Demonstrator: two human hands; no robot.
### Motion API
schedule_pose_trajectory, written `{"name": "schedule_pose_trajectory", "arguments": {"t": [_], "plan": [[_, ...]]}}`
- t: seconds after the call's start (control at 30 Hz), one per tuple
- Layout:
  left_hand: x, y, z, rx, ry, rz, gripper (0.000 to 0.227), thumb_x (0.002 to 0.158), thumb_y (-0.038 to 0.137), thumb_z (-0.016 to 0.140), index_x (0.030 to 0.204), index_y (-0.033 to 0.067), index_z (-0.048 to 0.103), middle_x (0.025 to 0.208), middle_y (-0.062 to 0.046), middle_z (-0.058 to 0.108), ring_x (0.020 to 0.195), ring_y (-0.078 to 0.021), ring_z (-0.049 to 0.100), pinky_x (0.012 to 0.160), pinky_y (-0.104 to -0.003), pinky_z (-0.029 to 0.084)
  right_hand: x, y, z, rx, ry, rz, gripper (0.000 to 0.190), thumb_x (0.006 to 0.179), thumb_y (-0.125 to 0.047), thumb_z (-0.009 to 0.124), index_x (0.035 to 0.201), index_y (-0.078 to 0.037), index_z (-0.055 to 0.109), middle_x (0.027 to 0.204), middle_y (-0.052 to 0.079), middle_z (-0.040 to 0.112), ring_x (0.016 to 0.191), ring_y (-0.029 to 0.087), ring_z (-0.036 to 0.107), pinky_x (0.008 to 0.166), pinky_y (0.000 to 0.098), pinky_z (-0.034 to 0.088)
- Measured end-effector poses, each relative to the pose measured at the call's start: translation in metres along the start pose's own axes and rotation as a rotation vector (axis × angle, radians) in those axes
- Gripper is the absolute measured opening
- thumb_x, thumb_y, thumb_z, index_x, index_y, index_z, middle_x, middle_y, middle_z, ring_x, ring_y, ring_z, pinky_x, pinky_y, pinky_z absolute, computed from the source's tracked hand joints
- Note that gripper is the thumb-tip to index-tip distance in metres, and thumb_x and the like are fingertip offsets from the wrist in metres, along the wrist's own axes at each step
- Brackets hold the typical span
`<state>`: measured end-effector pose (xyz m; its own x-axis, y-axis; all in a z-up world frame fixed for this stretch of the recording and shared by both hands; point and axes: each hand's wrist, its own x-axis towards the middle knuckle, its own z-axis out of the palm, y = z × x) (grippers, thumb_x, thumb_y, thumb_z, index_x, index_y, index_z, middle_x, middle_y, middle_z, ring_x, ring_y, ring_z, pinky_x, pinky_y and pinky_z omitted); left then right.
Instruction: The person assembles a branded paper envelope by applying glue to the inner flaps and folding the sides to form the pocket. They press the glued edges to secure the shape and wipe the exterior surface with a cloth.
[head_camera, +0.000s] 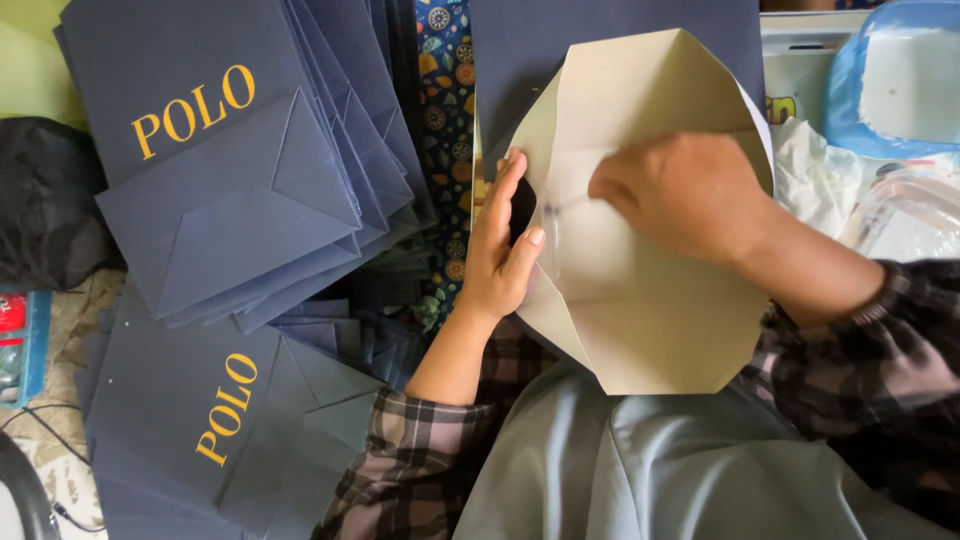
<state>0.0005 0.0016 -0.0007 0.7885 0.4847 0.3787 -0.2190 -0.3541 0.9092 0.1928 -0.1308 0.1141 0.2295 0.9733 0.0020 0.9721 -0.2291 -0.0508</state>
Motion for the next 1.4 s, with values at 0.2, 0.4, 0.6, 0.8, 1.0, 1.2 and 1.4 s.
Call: {"name": "schedule_pose_trajectory", "arguments": {"t": [0.2,0.4,0.6,0.8,1.0,1.2,1.4], "plan": [[-0.001,-0.001,0.001,0.011,0.001,0.0,0.069,0.107,0.038,0.054,0.166,0.0103,0.031,0.172,-0.013,0.026,0.161,-0.0341,0.017,0.131,-0.053,0.005,0.006,-0.006,0.029,-0.151,0.102,-0.036,0.025,0.1,-0.04,0.054,0.082,-0.029,0.067,0.09,-0.008,0.077,0.076,0.022,0.075,0.056,0.0372,0.058],[-0.002,-0.001,0.002,0.018,0.002,-0.012,0.068,0.107,0.037,0.053,0.167,0.0125,0.03,0.173,-0.012,0.026,0.161,-0.0351,0.017,0.13,-0.055,0.005,-0.012,0.005,-0.016,0.116,-0.305,-0.038,0.027,0.098,-0.04,0.054,0.11,-0.032,0.076,0.112,-0.002,0.079,0.097,0.028,0.077,0.074,0.0456,0.064],[0.003,0.02,0.002,0.17,-0.03,-0.003,0.066,0.11,0.042,0.046,0.162,0.0056,0.029,0.17,-0.017,0.029,0.163,-0.0363,0.024,0.137,-0.05,0.021,-0.041,0.055,0.012,-0.506,0.021,0.105,0.028,0.102,-0.06,0.056,0.085,-0.042,0.069,0.084,-0.019,0.07,0.077,0.013,0.073,0.053,0.0294,0.051],[0.004,0.015,0.02,0.624,-0.178,-0.129,0.061,0.11,0.049,0.029,0.162,0.0165,0.032,0.172,-0.019,0.022,0.162,-0.0408,0.014,0.132,-0.056,0.008,-0.046,0.038,0.019,-0.536,0.211,-0.029,0.022,0.083,-0.022,0.067,0.066,-0.029,0.055,0.067,-0.009,0.057,0.065,0.015,0.065,0.06,0.0313,0.048],[0.006,0.021,0.038,1.114,-0.173,-0.04,0.06,0.102,0.032,0.053,0.156,0.009,0.042,0.167,-0.021,0.028,0.156,-0.0412,0.027,0.128,-0.056,0.024,-0.079,0.007,0.017,-0.428,0.051,-0.07,0.011,0.083,-0.013,0.062,0.077,-0.021,0.057,0.067,-0.002,0.057,0.058,0.023,0.062,0.055,0.0376,0.047],[0.005,0.016,0.043,1.201,-0.216,-0.087,0.064,0.104,0.04,0.047,0.161,0.0109,0.036,0.17,-0.018,0.021,0.159,-0.0373,0.019,0.13,-0.053,0.016,-0.101,0.008,0.014,-0.375,-0.009,-0.148,0.019,0.089,-0.019,0.063,0.072,-0.027,0.058,0.067,-0.005,0.057,0.062,0.021,0.063,0.054,0.0374,0.048],[0.004,0.015,0.043,1.167,-0.154,-0.024,0.061,0.103,0.037,0.049,0.156,0.0084,0.045,0.168,-0.02,0.027,0.157,-0.0391,0.023,0.127,-0.056,0.023,-0.033,0.046,0.031,-0.525,0.174,-0.007,0.034,0.094,-0.025,0.067,0.064,-0.028,0.052,0.058,-0.009,0.053,0.051,0.014,0.058,0.048,0.0315,0.045]]}}
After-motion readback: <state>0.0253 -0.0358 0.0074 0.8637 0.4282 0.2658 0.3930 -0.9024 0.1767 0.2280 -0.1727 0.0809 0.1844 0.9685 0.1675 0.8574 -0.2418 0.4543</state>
